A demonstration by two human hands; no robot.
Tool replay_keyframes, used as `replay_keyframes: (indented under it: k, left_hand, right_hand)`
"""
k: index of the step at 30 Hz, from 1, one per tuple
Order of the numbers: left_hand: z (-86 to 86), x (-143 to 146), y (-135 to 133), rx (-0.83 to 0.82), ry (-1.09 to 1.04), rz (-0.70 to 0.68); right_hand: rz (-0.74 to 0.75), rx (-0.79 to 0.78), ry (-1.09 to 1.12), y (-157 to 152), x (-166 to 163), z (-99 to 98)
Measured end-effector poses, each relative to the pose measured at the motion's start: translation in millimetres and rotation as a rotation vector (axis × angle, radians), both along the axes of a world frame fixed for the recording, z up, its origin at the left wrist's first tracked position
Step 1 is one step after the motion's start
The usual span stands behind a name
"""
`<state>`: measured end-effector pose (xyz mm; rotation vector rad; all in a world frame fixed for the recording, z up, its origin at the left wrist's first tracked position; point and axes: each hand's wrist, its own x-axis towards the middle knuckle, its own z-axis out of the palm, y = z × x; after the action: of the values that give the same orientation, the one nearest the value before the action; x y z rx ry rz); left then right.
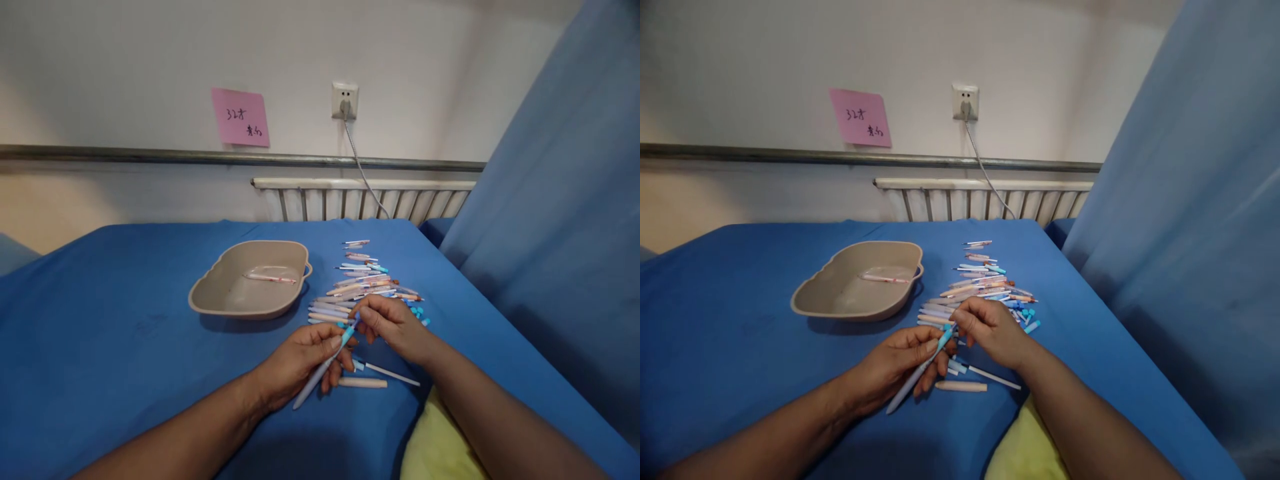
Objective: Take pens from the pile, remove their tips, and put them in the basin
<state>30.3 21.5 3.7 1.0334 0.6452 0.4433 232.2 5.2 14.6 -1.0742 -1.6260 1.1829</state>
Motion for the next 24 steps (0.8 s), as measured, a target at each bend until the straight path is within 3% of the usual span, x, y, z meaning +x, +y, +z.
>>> replay_keyframes:
  k: [13, 24]
  left_hand:
    - [-4.3, -2.1, 5.4, -0.079, -0.066, 0.082]
    - [-2.4, -1.3, 4.7, -0.078, -0.074, 0.090]
  right_hand:
    - [-0.043, -0.053, 0.143, 7.3, 0.4, -18.7]
    - [-0.141, 0.001, 0.188, 5.9, -3.1, -15.0]
